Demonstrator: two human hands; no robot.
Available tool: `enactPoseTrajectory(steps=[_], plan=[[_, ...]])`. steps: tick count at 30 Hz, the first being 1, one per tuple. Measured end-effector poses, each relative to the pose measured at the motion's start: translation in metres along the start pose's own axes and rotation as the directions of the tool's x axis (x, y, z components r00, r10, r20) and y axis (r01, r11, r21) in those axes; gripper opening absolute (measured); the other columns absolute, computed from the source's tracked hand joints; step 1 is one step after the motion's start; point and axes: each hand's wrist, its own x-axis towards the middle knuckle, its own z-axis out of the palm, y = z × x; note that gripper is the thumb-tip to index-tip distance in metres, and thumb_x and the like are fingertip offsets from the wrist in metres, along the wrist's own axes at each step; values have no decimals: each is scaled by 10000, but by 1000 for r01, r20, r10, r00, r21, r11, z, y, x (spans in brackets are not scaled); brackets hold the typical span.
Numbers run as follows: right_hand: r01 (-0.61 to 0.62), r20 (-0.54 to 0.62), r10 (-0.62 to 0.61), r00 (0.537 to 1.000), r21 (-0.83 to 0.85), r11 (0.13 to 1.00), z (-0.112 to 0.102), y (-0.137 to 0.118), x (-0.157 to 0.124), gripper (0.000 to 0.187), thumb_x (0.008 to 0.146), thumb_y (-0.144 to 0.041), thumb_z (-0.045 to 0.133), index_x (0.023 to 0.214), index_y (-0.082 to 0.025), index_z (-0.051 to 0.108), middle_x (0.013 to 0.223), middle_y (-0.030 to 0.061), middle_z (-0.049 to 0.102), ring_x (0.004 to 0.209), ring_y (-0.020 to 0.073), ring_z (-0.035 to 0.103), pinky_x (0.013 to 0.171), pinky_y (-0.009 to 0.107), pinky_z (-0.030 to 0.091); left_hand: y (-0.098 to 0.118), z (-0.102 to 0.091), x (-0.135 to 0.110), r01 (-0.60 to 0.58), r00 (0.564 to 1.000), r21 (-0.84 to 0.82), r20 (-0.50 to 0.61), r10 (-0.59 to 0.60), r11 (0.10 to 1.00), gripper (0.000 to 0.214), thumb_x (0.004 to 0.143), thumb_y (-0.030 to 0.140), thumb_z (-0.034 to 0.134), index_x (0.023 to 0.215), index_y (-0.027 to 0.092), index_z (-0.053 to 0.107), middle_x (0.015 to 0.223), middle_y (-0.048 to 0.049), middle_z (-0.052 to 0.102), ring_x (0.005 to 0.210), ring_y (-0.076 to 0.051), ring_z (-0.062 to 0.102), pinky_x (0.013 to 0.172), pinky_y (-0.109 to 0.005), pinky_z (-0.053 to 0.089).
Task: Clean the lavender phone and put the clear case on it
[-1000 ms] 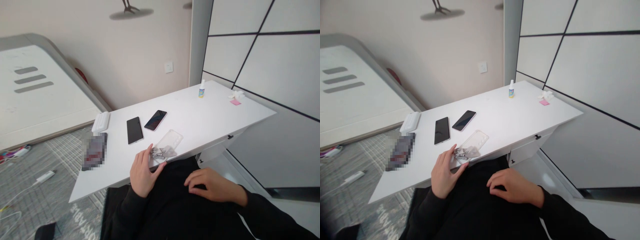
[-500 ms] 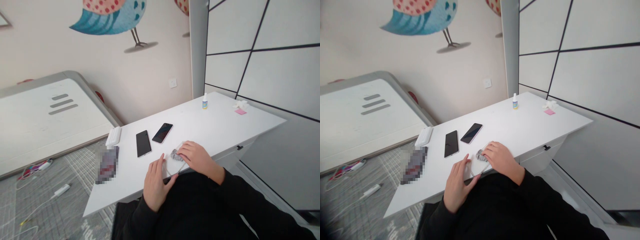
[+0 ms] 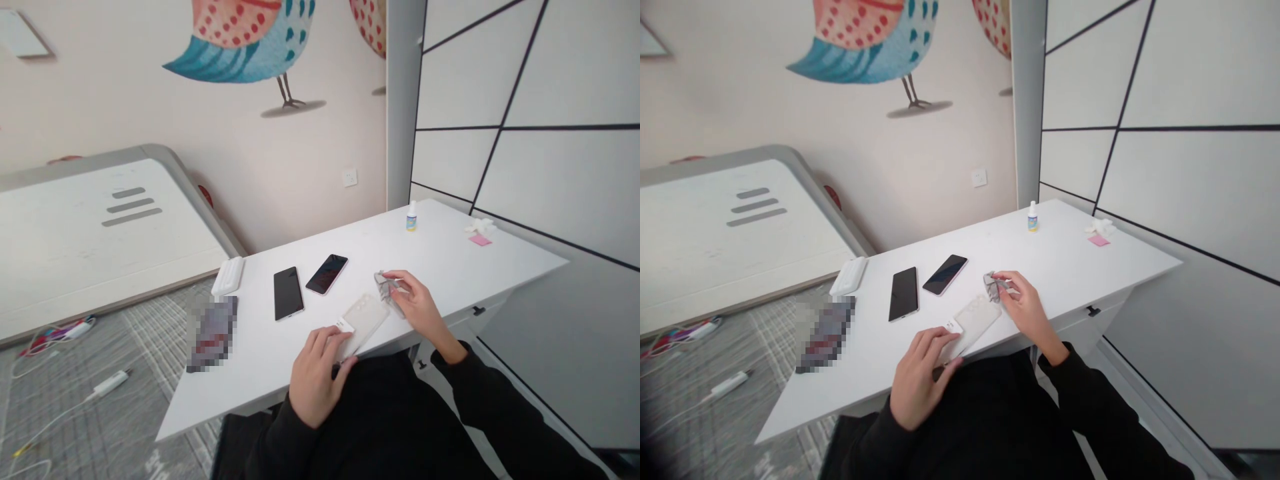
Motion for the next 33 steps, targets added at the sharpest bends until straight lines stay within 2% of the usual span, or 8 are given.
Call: enactPoseTrajectory(steps=[3,8,13,19,24,27,29,33], plan=[[34,84,-25,996,-108,994,3,-5,0,235,973,-204,507,1105,-239,698,1109,85,678,1042,242,656,839,371,576,4,-4,0,33,998,-14,52,-33,999,433,891,429,718,1285,289,607,1448,-122,503,1334,-343,502,1067,-530,510],[121,223,-63,973,-257,959,31,-25,-11,270,954,-103,527,1053,-210,755,960,92,655,960,264,616,875,417,533,3,4,-2,141,990,-110,15,-140,984,529,934,310,658,1422,283,455,1468,-130,489,1365,-296,502,1120,-513,476],[351,552,-217,805,-149,924,49,-44,-10,246,934,-123,653,1075,-286,772,975,14,697,934,178,659,838,280,541,2,13,0,236,967,-215,-42,-251,948,853,821,266,793,1497,245,274,1441,-156,516,1299,-290,577,1084,-486,511],[315,454,-137,881,-345,884,40,-35,13,282,971,-73,517,1052,-185,762,993,93,674,939,224,633,829,354,541,4,13,2,278,954,-205,-58,-296,938,946,774,302,838,1507,248,244,1374,-158,552,1185,-302,651,998,-499,562],[467,624,-265,735,-183,865,39,-39,1,269,900,-64,635,1049,-255,753,1017,21,696,960,175,646,843,272,530,5,14,2,291,949,-208,-60,-309,934,966,737,265,866,1497,240,271,1375,-143,563,1177,-280,652,992,-456,569],[401,507,-207,836,-310,862,28,-32,4,323,929,-11,506,1016,-199,754,995,84,688,962,224,640,832,341,533,5,14,2,280,950,-203,-84,-302,938,982,729,306,878,1502,244,275,1398,-150,550,1174,-295,654,1006,-488,558],[387,469,-204,859,-336,858,26,-32,1,320,934,-16,495,1010,-189,753,988,95,688,949,233,641,821,352,536,6,14,4,282,950,-197,-79,-302,939,964,733,293,871,1499,252,287,1393,-144,558,1173,-300,654,996,-495,561],[520,633,-281,722,-229,823,27,-33,-6,264,921,-115,626,1069,-291,755,1058,17,709,954,181,659,800,272,536,5,12,7,271,957,-195,-47,-285,943,925,750,264,849,1493,252,299,1386,-138,568,1194,-301,642,983,-483,565]])
